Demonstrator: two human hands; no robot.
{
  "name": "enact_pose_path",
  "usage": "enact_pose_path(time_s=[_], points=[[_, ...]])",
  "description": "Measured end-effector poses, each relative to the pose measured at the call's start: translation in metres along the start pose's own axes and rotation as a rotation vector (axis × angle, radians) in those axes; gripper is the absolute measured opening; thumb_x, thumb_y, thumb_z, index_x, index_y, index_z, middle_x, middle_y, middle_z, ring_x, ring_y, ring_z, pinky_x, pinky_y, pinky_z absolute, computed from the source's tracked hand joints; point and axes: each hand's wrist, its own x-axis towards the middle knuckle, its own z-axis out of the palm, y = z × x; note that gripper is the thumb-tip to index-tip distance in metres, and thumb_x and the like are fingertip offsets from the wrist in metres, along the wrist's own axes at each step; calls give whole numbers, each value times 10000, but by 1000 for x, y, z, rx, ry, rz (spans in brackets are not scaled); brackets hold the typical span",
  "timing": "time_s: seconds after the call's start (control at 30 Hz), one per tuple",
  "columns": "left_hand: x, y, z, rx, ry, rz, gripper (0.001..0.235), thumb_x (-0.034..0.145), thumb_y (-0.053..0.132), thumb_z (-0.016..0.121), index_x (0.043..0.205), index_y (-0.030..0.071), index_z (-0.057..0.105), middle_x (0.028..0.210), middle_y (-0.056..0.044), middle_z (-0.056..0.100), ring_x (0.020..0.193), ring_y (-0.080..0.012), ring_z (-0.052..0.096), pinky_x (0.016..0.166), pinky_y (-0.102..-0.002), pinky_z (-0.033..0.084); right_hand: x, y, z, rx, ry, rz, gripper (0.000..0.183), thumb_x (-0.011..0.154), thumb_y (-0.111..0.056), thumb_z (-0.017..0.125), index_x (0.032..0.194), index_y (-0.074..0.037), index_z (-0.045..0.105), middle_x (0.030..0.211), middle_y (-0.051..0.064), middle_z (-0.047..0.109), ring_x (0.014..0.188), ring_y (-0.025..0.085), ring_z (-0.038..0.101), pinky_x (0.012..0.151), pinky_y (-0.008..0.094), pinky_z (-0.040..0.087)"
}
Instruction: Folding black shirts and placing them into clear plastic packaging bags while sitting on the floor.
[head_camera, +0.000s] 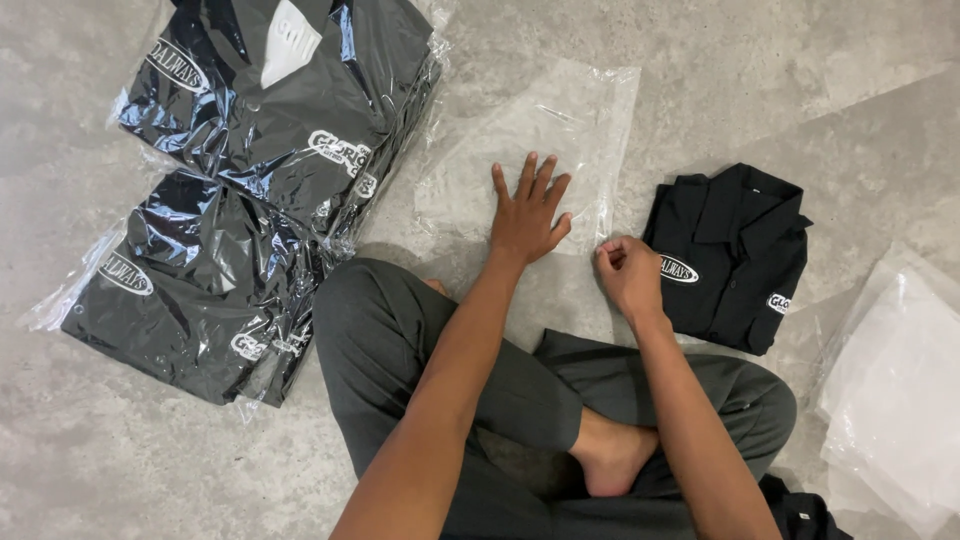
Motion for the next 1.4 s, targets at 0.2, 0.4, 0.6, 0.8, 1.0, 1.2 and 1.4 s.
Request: enact_pose_path(time_s=[0.2,0.4,0.6,0.8,1.0,1.2,1.4], points=[[0,0,0,-20,-36,3,622,1053,565,391,1590,252,402,1718,-106,272,1618,-350,151,1201,-818,-26,-3,5,15,-66,56,-41,275,859,-311,867,905,-76,730,807,153,716,811,377,737,701,448,599],[1,1,-6,-36,-94,2,630,1063,567,347,1609,253,380,1736,-98,240,1626,-343,123,1208,-813,-33,-1,6,18,-167,40,-34,214,896,-321,818,893,-120,746,811,115,732,850,357,744,713,458,604],[1,1,-3,-36,-82,-3,629,1061,568,356,1607,258,389,1736,-91,239,1625,-345,114,1203,-813,-46,1,5,16,-159,21,-25,142,916,-217,755,872,-83,755,786,158,735,823,413,734,686,487,585],[0,2,-12,-13,-78,-17,618,1049,563,392,1595,272,393,1730,-85,251,1623,-340,123,1210,-806,-25,15,35,11,-84,61,126,148,906,-192,695,848,-84,779,717,151,736,701,398,727,602,454,559],[-1,1,-6,7,-56,-14,638,1033,576,403,1596,276,381,1722,-92,259,1623,-354,125,1203,-817,-31,8,4,-17,157,79,350,170,848,-121,675,925,-25,792,690,174,720,506,263,708,465,356,582],[0,2,-7,0,-69,-7,628,1048,563,384,1600,264,389,1725,-96,256,1624,-360,121,1205,-817,-24,14,-11,-36,434,121,400,240,941,-67,573,1040,80,735,807,221,716,595,256,736,544,358,649],[-1,2,-4,12,-68,-16,640,1042,569,380,1613,279,365,1722,-88,263,1624,-351,134,1207,-816,-3,43,-14,0,3,317,-187,142,924,-75,725,1021,14,777,850,238,727,769,416,725,706,485,586]])
